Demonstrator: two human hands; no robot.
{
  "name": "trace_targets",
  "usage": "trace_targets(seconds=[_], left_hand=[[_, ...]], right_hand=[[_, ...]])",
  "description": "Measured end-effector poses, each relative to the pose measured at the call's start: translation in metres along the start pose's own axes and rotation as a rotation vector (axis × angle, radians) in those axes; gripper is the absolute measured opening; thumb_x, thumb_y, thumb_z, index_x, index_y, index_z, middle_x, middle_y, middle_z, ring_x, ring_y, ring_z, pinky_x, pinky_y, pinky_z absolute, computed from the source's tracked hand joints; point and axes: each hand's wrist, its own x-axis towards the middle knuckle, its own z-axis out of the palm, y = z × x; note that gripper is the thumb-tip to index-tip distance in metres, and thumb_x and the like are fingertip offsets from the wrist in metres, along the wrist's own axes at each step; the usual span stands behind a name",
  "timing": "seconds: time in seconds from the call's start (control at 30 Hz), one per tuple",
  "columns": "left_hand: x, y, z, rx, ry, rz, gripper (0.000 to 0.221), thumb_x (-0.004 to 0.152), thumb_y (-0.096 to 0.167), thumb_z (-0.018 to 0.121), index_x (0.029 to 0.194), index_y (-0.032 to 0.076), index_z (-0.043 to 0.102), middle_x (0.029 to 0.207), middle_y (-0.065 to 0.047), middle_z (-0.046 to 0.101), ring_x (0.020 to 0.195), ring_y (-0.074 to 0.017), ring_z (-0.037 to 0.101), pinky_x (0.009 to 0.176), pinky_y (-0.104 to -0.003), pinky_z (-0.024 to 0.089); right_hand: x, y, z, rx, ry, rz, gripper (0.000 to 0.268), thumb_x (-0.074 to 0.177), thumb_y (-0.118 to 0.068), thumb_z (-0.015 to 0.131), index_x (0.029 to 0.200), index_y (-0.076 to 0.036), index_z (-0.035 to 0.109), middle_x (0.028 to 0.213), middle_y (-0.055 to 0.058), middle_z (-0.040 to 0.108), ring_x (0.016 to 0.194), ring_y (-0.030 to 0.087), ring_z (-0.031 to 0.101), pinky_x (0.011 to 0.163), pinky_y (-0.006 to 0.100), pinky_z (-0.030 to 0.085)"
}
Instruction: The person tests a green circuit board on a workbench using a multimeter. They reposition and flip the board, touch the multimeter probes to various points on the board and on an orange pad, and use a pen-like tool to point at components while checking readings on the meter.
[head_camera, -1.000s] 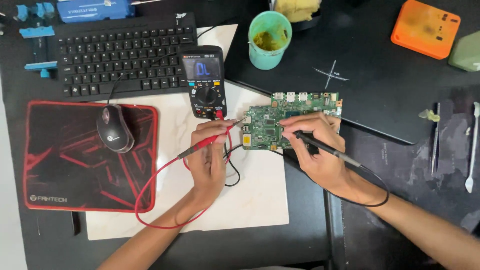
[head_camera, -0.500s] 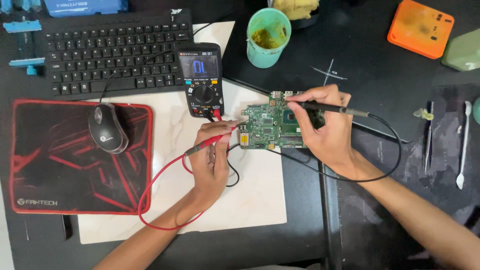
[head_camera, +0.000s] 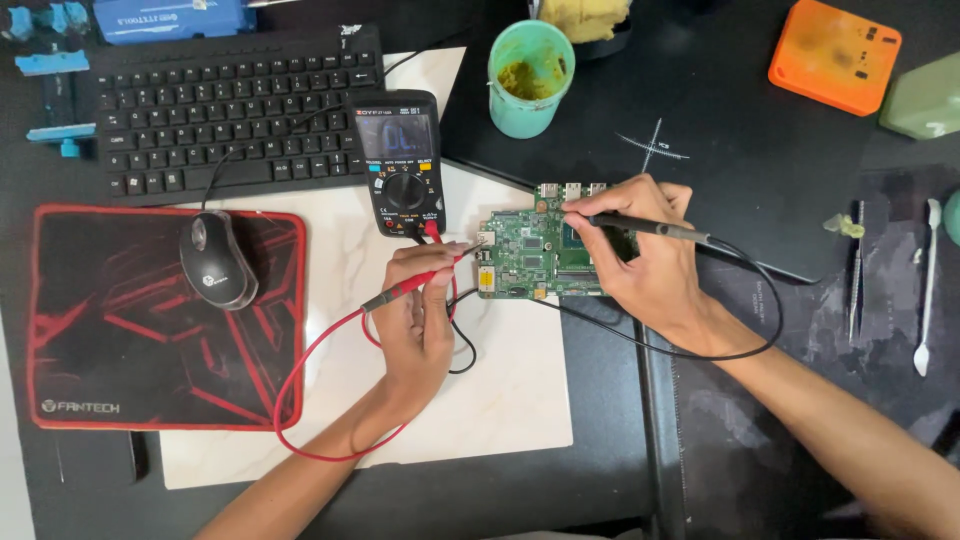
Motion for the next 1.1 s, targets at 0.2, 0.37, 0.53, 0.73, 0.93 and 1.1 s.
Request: trace_targets(seconds=[0.2, 0.37, 0.53, 0.73, 0.93, 1.1], left_hand=[[-0.001, -0.001, 0.000, -0.019, 0.000, 0.002, 0.009, 0.109, -0.007, 0.049, 0.117, -0.002, 0.052, 0.121, -0.018, 0.061, 0.119, -0.0244, 0.065, 0.108, -0.036, 0.053], [0.000, 0.000, 0.000, -0.017, -0.005, -0.002, 0.010, 0.109, -0.007, 0.048, 0.117, -0.002, 0.052, 0.120, -0.017, 0.060, 0.120, -0.0248, 0.065, 0.109, -0.036, 0.053], [0.001, 0.002, -0.001, -0.020, -0.010, -0.011, 0.009, 0.109, -0.007, 0.049, 0.117, -0.003, 0.052, 0.121, -0.017, 0.060, 0.119, -0.0247, 0.065, 0.108, -0.036, 0.053], [0.001, 0.001, -0.001, -0.020, -0.017, 0.003, 0.009, 0.110, -0.006, 0.049, 0.117, -0.002, 0.053, 0.121, -0.017, 0.061, 0.120, -0.0243, 0.065, 0.108, -0.036, 0.053], [0.000, -0.001, -0.001, 0.002, -0.002, 0.009, 0.008, 0.110, -0.006, 0.050, 0.116, -0.002, 0.053, 0.122, -0.017, 0.063, 0.117, -0.0236, 0.065, 0.105, -0.034, 0.053], [-0.003, 0.001, 0.001, -0.021, 0.033, 0.002, 0.010, 0.110, -0.006, 0.050, 0.118, -0.002, 0.054, 0.124, -0.018, 0.062, 0.120, -0.0232, 0.063, 0.109, -0.034, 0.051]], right_hand=[[0.001, -0.001, -0.001, 0.008, -0.007, -0.027, 0.017, 0.093, -0.005, 0.082, 0.104, -0.009, 0.069, 0.104, 0.000, 0.073, 0.090, 0.015, 0.065, 0.090, 0.032, 0.035], [0.001, -0.002, -0.001, 0.003, -0.007, -0.050, 0.017, 0.094, -0.004, 0.081, 0.104, -0.009, 0.068, 0.106, -0.001, 0.075, 0.092, 0.014, 0.066, 0.091, 0.032, 0.035], [0.000, -0.002, -0.002, 0.003, -0.004, -0.070, 0.016, 0.095, -0.004, 0.080, 0.103, -0.009, 0.067, 0.106, -0.001, 0.076, 0.092, 0.014, 0.066, 0.090, 0.031, 0.034], [-0.001, -0.003, -0.003, -0.004, -0.025, -0.078, 0.017, 0.094, -0.004, 0.080, 0.102, -0.008, 0.066, 0.107, 0.000, 0.076, 0.092, 0.014, 0.065, 0.091, 0.033, 0.034], [0.000, -0.009, -0.013, -0.017, -0.062, -0.075, 0.017, 0.094, -0.007, 0.081, 0.103, -0.008, 0.067, 0.109, 0.001, 0.077, 0.094, 0.016, 0.066, 0.091, 0.032, 0.034], [-0.011, -0.007, -0.043, -0.067, -0.025, -0.025, 0.019, 0.091, -0.013, 0.085, 0.101, -0.008, 0.069, 0.106, 0.004, 0.075, 0.093, 0.018, 0.067, 0.089, 0.033, 0.038]])
